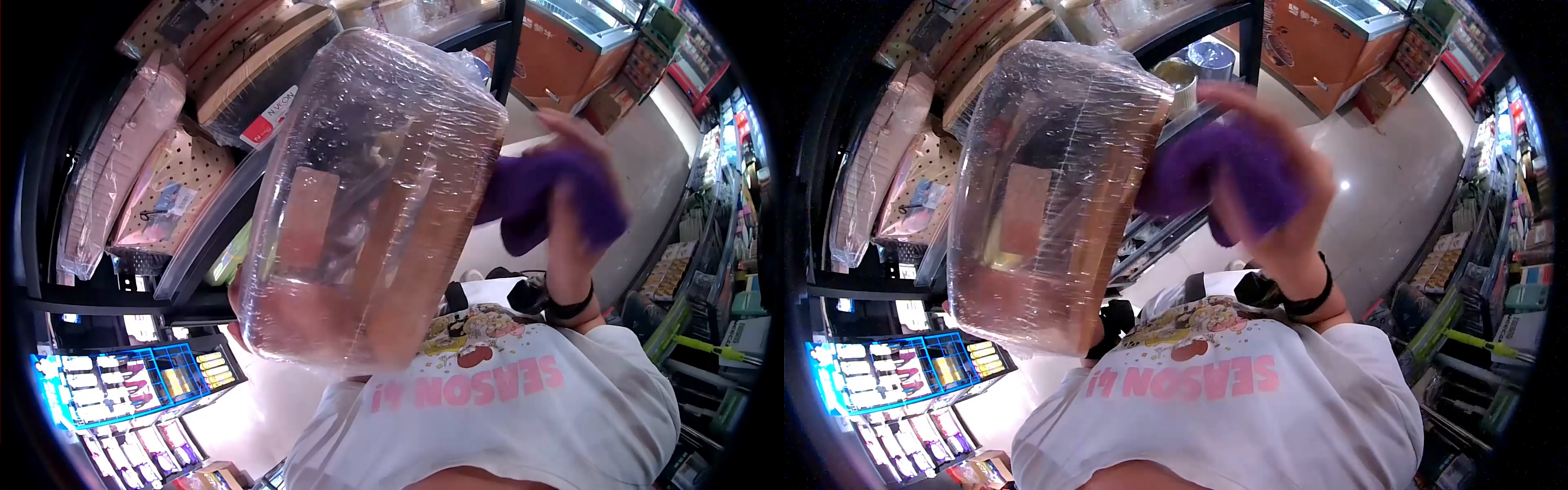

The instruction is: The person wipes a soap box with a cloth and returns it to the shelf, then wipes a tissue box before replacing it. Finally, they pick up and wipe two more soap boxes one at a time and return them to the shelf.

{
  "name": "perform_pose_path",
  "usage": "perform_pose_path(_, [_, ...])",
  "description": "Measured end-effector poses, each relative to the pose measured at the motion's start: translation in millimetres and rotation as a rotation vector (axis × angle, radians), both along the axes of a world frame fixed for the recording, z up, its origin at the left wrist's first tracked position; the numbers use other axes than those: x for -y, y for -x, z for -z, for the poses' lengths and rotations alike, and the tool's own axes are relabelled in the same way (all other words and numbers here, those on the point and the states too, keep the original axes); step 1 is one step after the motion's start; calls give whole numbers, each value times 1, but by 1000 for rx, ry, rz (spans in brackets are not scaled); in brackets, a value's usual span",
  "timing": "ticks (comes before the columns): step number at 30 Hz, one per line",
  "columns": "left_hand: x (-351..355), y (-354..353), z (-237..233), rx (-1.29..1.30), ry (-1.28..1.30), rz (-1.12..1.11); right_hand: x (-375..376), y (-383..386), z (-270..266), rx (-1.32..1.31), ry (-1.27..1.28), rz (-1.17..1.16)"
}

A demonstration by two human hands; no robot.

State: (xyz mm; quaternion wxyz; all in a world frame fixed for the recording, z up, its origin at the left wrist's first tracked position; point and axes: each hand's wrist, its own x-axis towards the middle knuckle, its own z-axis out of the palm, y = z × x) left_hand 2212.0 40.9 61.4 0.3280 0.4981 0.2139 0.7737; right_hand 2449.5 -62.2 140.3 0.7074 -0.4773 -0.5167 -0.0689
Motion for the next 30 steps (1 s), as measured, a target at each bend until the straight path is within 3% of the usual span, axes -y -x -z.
perform_pose_path(2, [1, 0, 0, 2, 6, -6, -4, -16, -2, -377, -137, 19])
perform_pose_path(4, [-1, 0, 0, 5, 12, -9, -8, -33, -12, -726, -247, 229])
perform_pose_path(6, [-1, -3, 1, 8, 12, -7, -5, -40, -28, -564, -423, 121])
perform_pose_path(8, [-2, -6, 1, 11, 18, -10, -7, -34, -31, -335, -415, 319])
perform_pose_path(10, [-2, -8, 2, 2, 20, -24, -13, 2, -29, -339, -252, 336])
perform_pose_path(12, [-3, -12, 4, 1, 31, -41, -9, 12, -23, 237, -16, 152])
perform_pose_path(14, [-2, -14, 6, -23, 36, -63, -10, 24, -19, 500, -7, 57])
perform_pose_path(16, [1, -18, 9, -193, -46, -159, -1, 31, -16, 478, 80, -300])
perform_pose_path(17, [5, -22, 3, -336, -158, -277, -2, 33, -15, 555, 32, -360])
perform_pose_path(18, [5, -46, -21, -521, -449, -565, -4, 34, -13, 629, -16, -418])
perform_pose_path(20, [7, -41, -27, -670, -504, -564, -4, 32, -15, 641, -8, -639])
perform_pose_path(22, [-1, -34, -22, -670, -595, -674, -3, 29, -25, 730, 90, -548])
perform_pose_path(24, [9, -23, -22, -907, -551, -519, -3, 34, -24, 609, 209, -430])
perform_pose_path(26, [13, -44, -40, -801, -537, -567, -12, 27, -22, 520, 244, -412])
perform_pose_path(28, [7, -39, -48, -879, -781, -579, -30, 15, 0, 438, 111, -262])
perform_pose_path(30, [15, -37, -58, -903, -762, -573, -35, -1, 1, 342, 137, -143])
